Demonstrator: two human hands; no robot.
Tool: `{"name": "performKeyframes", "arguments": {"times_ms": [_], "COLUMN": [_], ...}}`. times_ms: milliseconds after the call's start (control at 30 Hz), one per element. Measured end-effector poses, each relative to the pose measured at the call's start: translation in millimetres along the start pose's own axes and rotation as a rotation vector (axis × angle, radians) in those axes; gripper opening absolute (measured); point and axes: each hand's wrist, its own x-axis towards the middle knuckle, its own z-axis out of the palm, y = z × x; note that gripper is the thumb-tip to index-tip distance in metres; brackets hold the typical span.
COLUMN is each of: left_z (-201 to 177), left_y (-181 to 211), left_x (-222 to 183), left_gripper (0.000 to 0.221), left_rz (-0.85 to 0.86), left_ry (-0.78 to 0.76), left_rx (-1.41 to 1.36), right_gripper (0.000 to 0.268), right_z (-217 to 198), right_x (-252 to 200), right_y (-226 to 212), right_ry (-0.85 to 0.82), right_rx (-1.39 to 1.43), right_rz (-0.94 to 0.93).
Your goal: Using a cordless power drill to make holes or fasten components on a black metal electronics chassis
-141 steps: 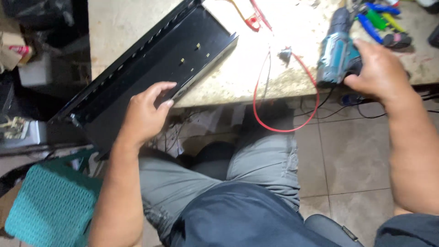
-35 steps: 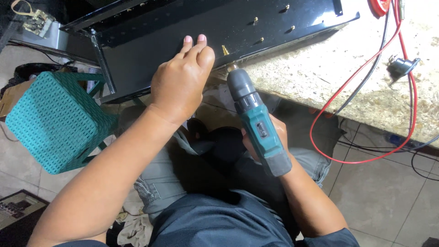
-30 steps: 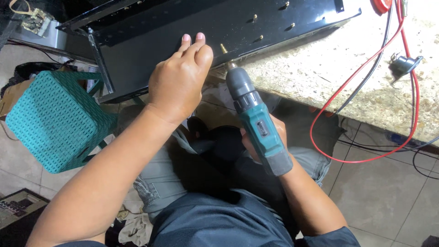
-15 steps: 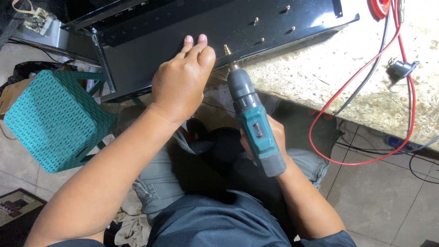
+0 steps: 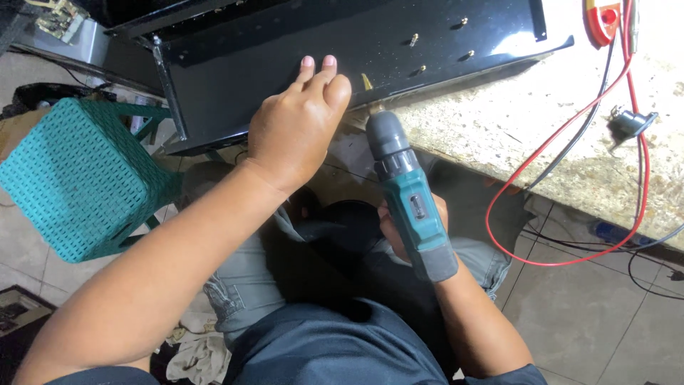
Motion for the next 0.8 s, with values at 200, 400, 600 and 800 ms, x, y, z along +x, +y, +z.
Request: {"name": "performKeyframes", "arguments": {"times_ms": [200, 400, 600, 800], "left_z": [-1.7, 0.9, -1.5, 1.0], "left_y": [-0.2, -0.2, 1.2, 1.3], "left_x": [1.8, 0.9, -0.3, 0.6], "left_gripper": [0.037, 0.024, 0.042, 0.038], "left_rz": [-0.002, -0.007, -0.005, -0.018], "left_ry": [0.019, 0.057, 0.011, 0.044], "left_rx": [-0.004, 0.030, -0.019, 0.004], "right_gripper": [0.006, 0.011, 0.010, 0.007], "right_z": [-8.0, -11.2, -13.8, -13.8], "right_x": [11.1, 13.2, 13.7, 12.4], "right_y": [-8.5, -9.1, -15.4, -15.8], "right_ry": [0.059, 0.075, 0.060, 0.064], "right_rx": [0.089, 0.198, 0.183, 0.170], "right_rz": [-0.009, -0.063, 0.017, 0.012]}}
